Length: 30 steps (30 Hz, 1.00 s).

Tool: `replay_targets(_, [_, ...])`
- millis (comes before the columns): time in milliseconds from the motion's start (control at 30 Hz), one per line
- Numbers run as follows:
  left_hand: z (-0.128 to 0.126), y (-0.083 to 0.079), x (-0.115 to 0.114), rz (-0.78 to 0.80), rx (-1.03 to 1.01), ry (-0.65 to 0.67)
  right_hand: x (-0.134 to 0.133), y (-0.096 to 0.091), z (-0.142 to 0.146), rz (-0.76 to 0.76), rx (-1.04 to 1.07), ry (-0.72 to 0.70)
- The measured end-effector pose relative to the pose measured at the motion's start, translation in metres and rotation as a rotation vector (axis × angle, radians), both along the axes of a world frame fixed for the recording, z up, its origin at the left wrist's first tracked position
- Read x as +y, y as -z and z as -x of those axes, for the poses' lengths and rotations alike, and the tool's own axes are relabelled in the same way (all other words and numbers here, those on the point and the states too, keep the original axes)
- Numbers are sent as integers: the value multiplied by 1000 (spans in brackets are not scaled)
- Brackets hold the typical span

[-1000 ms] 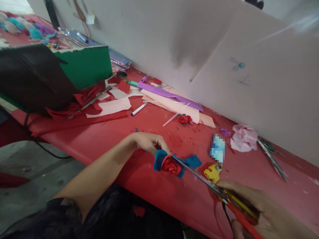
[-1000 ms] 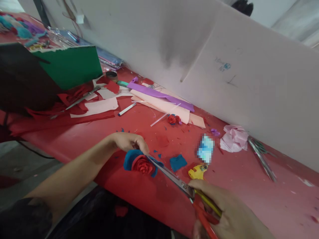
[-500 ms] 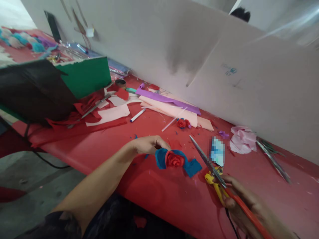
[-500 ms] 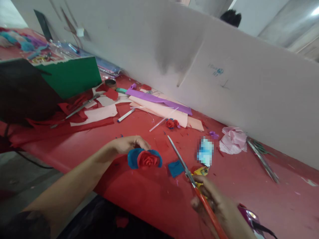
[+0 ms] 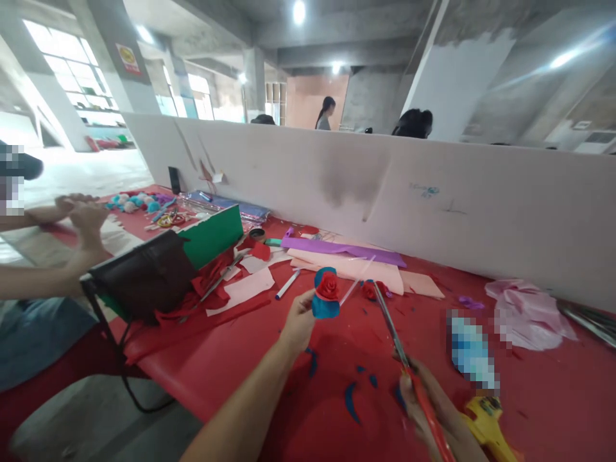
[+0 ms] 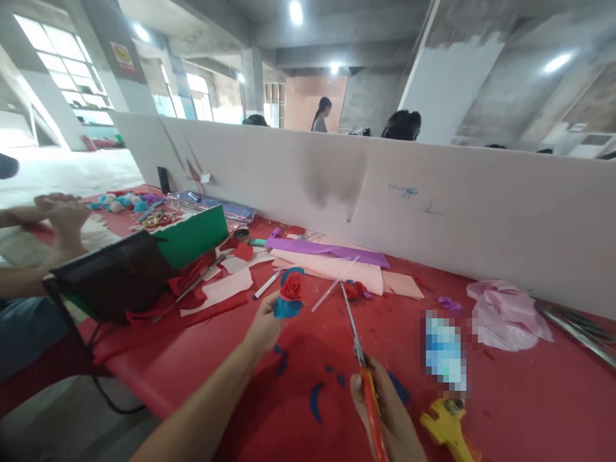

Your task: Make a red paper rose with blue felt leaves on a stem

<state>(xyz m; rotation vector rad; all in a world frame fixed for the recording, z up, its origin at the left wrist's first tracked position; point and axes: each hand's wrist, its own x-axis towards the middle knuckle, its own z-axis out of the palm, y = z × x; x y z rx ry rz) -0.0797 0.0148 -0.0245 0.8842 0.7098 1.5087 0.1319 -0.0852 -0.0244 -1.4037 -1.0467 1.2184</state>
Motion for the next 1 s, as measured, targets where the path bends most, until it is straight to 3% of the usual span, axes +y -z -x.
replay_targets(100, [1, 5, 1, -16, 12, -14, 8, 9, 5, 179, 284, 0])
replay_targets(167, [1, 8, 2, -22, 9, -11, 12, 12, 13, 222, 377, -26])
replay_targets(367, [-2, 8, 3, -10, 10, -39, 17, -10, 49, 80, 457, 7])
replay_targets(467, [-3, 3, 2, -11, 48, -93, 14, -17, 57, 115, 446, -29])
replay_targets(633, [-2, -4, 3, -50, 31, -275, -5, -1, 59, 121, 396, -44])
replay_targets(767, [-3, 1, 2, -89, 91, -415, -26, 13, 76, 182, 541, -134])
replay_targets(1000, [8, 9, -8, -340, 607, -771, -37, 5, 122, 140, 548, -110])
